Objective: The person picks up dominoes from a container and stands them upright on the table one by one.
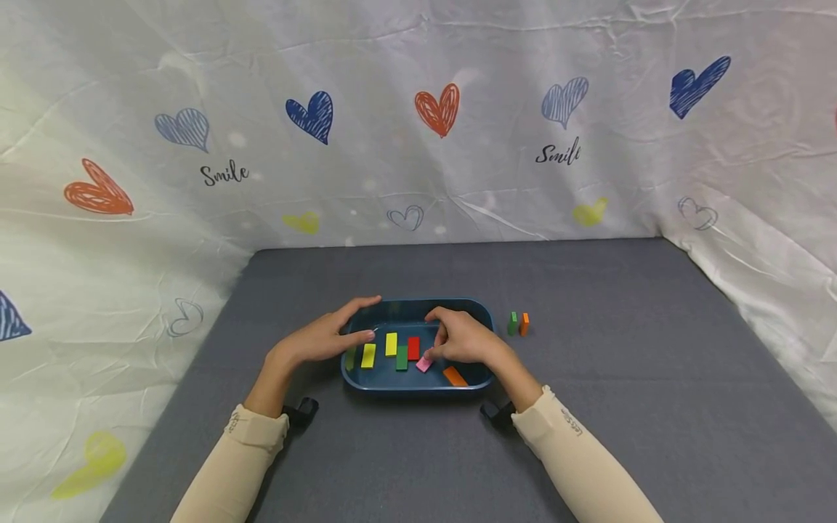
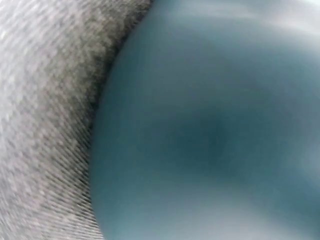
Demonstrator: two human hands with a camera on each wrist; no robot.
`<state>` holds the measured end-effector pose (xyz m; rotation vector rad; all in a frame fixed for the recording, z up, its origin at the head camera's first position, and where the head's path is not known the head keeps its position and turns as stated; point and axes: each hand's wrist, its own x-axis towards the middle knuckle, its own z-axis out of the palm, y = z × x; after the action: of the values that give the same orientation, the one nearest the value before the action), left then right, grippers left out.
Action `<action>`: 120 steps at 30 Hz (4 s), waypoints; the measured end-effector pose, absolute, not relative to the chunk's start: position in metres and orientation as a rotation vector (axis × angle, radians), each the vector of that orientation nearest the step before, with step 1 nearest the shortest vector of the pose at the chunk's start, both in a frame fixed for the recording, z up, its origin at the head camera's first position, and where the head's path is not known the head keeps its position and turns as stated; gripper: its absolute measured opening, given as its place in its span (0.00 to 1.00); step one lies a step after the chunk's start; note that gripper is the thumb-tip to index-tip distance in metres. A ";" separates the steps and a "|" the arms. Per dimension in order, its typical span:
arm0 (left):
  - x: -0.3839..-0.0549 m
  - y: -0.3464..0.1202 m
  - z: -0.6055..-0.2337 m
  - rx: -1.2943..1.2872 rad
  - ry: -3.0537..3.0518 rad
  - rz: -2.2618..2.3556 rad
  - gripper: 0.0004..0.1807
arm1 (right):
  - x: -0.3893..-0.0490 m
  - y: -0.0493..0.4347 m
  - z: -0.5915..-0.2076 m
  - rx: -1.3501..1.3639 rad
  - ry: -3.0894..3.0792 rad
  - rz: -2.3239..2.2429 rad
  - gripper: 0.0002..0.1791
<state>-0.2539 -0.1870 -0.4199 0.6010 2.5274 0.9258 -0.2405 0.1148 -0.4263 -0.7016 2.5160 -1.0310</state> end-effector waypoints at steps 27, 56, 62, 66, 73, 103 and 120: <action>-0.255 -0.188 -0.422 0.611 2.532 0.922 0.39 | -0.230 0.116 -0.426 -0.935 2.143 -1.114 0.29; -0.251 -0.187 -0.421 0.621 2.531 0.937 0.39 | -0.227 0.112 -0.428 -0.878 1.900 -1.108 0.23; -0.251 -0.187 -0.420 0.630 2.531 0.945 0.39 | -0.231 0.115 -0.428 -0.842 1.852 -1.171 0.22; -0.252 -0.187 -0.420 0.628 2.529 0.946 0.39 | -0.230 0.117 -0.427 -0.836 1.813 -1.217 0.22; -0.253 -0.187 -0.421 0.614 2.536 0.942 0.38 | -0.229 0.120 -0.425 -0.783 1.695 -1.340 0.22; -0.254 -0.186 -0.423 0.589 2.538 0.935 0.39 | -0.228 0.128 -0.423 -0.893 1.608 -1.383 0.24; -0.253 -0.190 -0.422 0.665 2.532 0.941 0.40 | -0.228 0.213 -0.389 -0.927 1.918 -1.738 0.18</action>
<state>-0.2535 -0.1896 -0.4216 0.6647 2.5322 0.9412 -0.2280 0.2132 -0.3888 -0.9271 1.9179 -1.7384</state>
